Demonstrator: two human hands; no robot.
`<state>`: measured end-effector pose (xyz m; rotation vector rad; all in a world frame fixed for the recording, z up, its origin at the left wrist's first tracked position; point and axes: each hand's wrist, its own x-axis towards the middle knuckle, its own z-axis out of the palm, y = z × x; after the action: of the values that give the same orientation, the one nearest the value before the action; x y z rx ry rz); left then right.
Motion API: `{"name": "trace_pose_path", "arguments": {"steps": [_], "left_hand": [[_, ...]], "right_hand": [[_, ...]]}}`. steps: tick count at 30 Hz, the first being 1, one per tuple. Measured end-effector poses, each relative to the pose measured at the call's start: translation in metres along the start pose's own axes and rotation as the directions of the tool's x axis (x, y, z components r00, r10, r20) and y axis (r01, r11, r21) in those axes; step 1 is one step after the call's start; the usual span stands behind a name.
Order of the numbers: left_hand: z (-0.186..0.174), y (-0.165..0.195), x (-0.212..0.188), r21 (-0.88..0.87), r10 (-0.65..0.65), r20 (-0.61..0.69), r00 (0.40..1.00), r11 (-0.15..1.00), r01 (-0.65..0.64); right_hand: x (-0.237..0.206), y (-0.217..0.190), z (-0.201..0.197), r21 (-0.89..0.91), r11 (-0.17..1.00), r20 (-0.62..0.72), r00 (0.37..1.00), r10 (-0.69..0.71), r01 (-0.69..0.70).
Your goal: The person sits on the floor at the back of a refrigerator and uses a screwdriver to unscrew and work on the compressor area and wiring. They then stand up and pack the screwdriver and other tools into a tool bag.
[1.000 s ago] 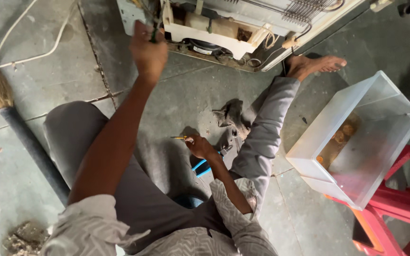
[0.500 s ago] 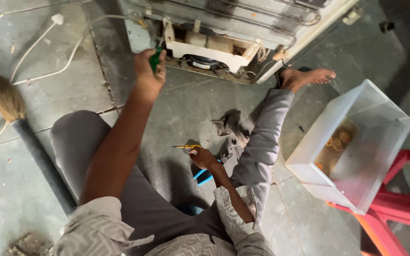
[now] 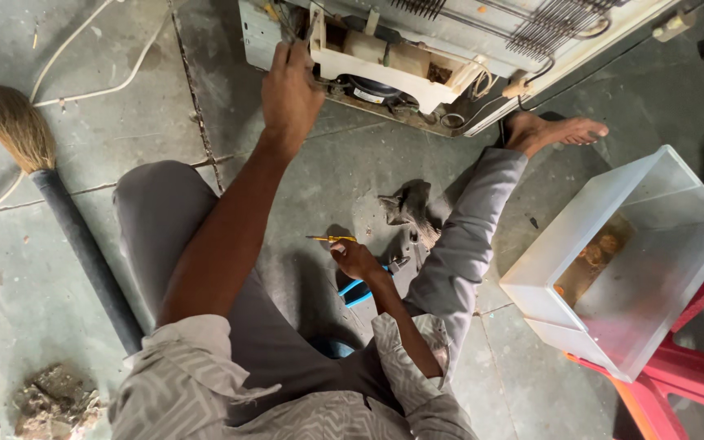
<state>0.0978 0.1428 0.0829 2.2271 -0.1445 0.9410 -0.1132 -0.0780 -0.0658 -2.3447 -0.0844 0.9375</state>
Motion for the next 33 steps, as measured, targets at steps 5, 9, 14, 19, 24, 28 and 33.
{"name": "trace_pose_path", "arguments": {"steps": [5, 9, 14, 19, 24, 28, 33], "left_hand": [[0.002, 0.009, 0.008, -0.266, -0.357, -0.062, 0.932, 0.906, 0.329], [0.008, -0.010, 0.026, -0.668, -0.730, 0.591, 0.343, -0.205, 0.716], [0.004, -0.038, 0.025, -0.710, -0.680, 0.692, 0.240, -0.585, 0.392], [0.018, -0.050, 0.015, -0.657, -0.581, 0.754, 0.307, -0.672, 0.341], [0.020, -0.060, 0.014, -0.714, -0.497, 0.699, 0.514, -0.507, 0.482], [0.008, -0.032, 0.003, -0.243, -0.188, -0.026, 0.982, 0.954, 0.176], [-0.011, 0.011, 0.014, -0.076, -0.086, -0.072, 0.994, 0.994, 0.081]], "right_hand": [[-0.004, 0.007, 0.000, -0.003, 1.000, -0.002, 1.000, -0.008, 0.008], [-0.004, 0.011, 0.001, 0.027, 0.999, -0.017, 1.000, -0.024, 0.024], [-0.001, 0.008, 0.003, -0.015, 0.997, -0.031, 0.996, -0.081, 0.081], [0.001, 0.003, 0.003, 0.014, 0.999, -0.024, 0.999, -0.047, 0.048], [-0.003, 0.001, 0.000, -0.003, 1.000, 0.003, 1.000, -0.024, 0.024], [-0.002, -0.003, 0.001, -0.002, 0.996, -0.009, 0.996, -0.084, 0.084], [-0.004, -0.001, 0.001, -0.015, 0.998, -0.003, 0.998, -0.069, 0.069]]}}
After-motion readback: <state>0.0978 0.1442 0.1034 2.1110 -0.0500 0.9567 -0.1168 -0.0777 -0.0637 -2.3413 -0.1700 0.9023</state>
